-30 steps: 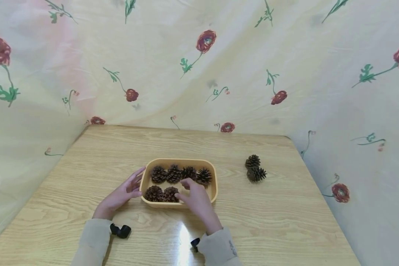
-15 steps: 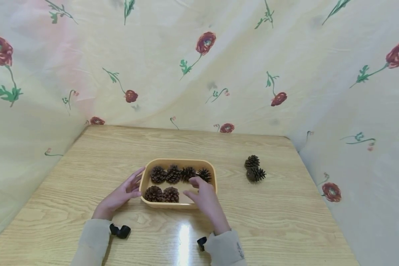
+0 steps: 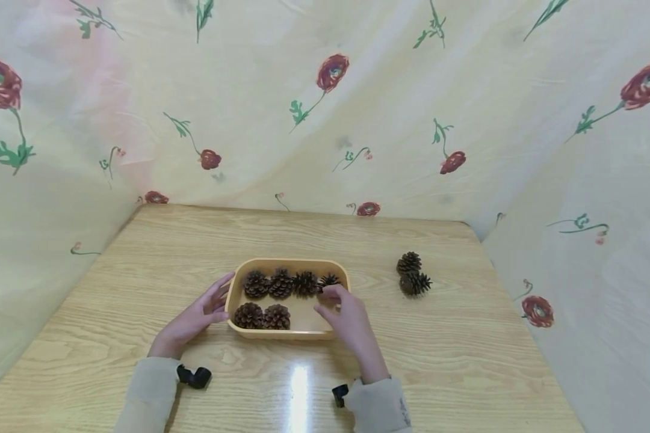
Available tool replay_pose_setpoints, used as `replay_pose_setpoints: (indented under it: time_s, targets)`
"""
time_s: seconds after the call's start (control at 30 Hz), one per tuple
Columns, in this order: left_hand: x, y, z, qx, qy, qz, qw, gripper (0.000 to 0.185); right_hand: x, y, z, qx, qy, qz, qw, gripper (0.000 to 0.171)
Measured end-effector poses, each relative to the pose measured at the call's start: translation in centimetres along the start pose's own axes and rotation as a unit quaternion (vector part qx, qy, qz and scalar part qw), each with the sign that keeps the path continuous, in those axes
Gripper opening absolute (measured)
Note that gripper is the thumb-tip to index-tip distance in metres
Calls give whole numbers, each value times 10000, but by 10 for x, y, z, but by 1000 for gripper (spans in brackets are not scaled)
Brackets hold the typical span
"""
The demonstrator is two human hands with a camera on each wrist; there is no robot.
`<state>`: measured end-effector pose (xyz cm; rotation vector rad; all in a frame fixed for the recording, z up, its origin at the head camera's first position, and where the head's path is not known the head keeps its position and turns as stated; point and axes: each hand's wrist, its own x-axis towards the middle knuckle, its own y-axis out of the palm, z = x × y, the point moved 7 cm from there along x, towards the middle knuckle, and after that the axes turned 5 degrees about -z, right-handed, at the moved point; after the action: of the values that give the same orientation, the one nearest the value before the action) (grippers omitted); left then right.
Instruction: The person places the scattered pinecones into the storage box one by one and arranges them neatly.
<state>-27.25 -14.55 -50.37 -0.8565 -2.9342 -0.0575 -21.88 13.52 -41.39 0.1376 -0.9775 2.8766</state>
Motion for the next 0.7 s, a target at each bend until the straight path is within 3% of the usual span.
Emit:
replay_pose_setpoints:
  time_s: [0.3,0.7]
  targets:
    - [1,1,-4,9,-79,-8,10000,84,1,-26,-2,294,-95,-465,9984,32]
    - [1,1,-1,-42,-103,-28,9999,82,3,-53,-24,88,182,-874,9960,34]
